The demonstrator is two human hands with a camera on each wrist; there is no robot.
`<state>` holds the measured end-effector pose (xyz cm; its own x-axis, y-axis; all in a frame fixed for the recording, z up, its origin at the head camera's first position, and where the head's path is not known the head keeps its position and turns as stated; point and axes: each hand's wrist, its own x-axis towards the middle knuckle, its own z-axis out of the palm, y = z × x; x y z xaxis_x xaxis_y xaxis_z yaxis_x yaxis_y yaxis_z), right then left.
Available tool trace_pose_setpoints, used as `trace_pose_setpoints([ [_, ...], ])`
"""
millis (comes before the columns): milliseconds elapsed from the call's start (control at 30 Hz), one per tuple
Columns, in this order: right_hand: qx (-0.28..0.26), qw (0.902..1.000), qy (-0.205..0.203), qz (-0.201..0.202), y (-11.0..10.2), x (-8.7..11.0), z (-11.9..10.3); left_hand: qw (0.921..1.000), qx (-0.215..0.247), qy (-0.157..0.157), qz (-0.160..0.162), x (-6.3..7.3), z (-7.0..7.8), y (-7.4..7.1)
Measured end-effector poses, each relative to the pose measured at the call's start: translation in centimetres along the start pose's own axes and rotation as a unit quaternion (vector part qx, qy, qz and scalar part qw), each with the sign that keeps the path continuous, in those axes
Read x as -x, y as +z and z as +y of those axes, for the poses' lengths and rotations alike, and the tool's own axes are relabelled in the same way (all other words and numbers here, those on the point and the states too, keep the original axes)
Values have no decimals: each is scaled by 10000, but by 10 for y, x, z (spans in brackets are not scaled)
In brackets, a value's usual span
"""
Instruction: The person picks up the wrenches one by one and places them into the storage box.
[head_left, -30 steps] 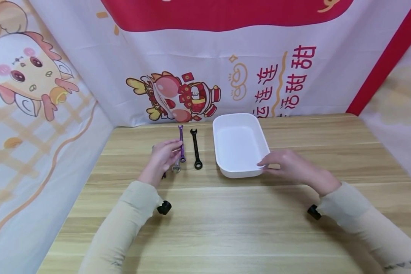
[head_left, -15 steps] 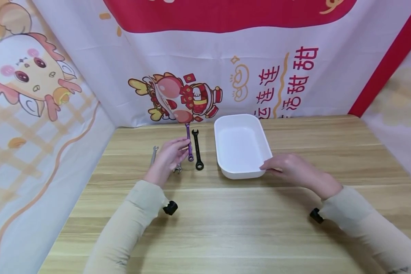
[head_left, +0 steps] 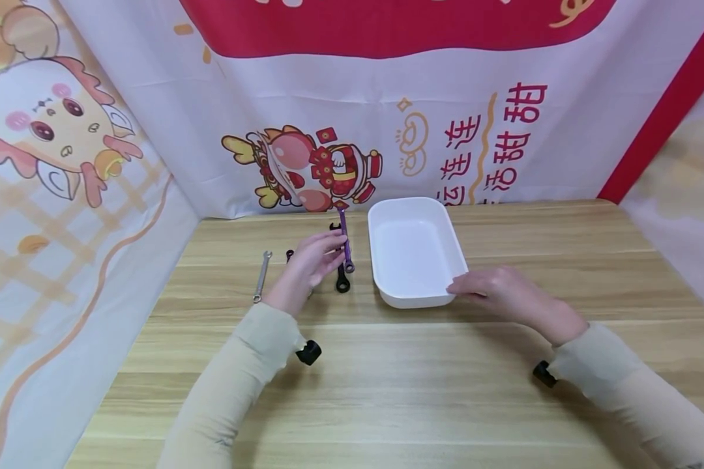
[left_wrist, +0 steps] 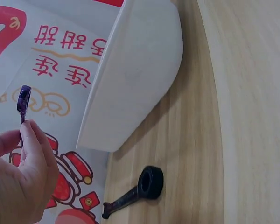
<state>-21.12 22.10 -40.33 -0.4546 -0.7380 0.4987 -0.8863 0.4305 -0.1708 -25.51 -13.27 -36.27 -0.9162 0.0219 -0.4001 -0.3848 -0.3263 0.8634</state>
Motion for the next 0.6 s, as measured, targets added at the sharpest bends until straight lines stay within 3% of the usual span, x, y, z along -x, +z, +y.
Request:
trace_pose_setpoints([
  [367, -21, 9999, -22, 97, 2, 4, 0, 9990, -176, -103, -406, -8, -4, 23],
  [600, -70, 9999, 54, 82, 3, 4, 0, 9992, -78, -141, -365, -10, -6, 39],
])
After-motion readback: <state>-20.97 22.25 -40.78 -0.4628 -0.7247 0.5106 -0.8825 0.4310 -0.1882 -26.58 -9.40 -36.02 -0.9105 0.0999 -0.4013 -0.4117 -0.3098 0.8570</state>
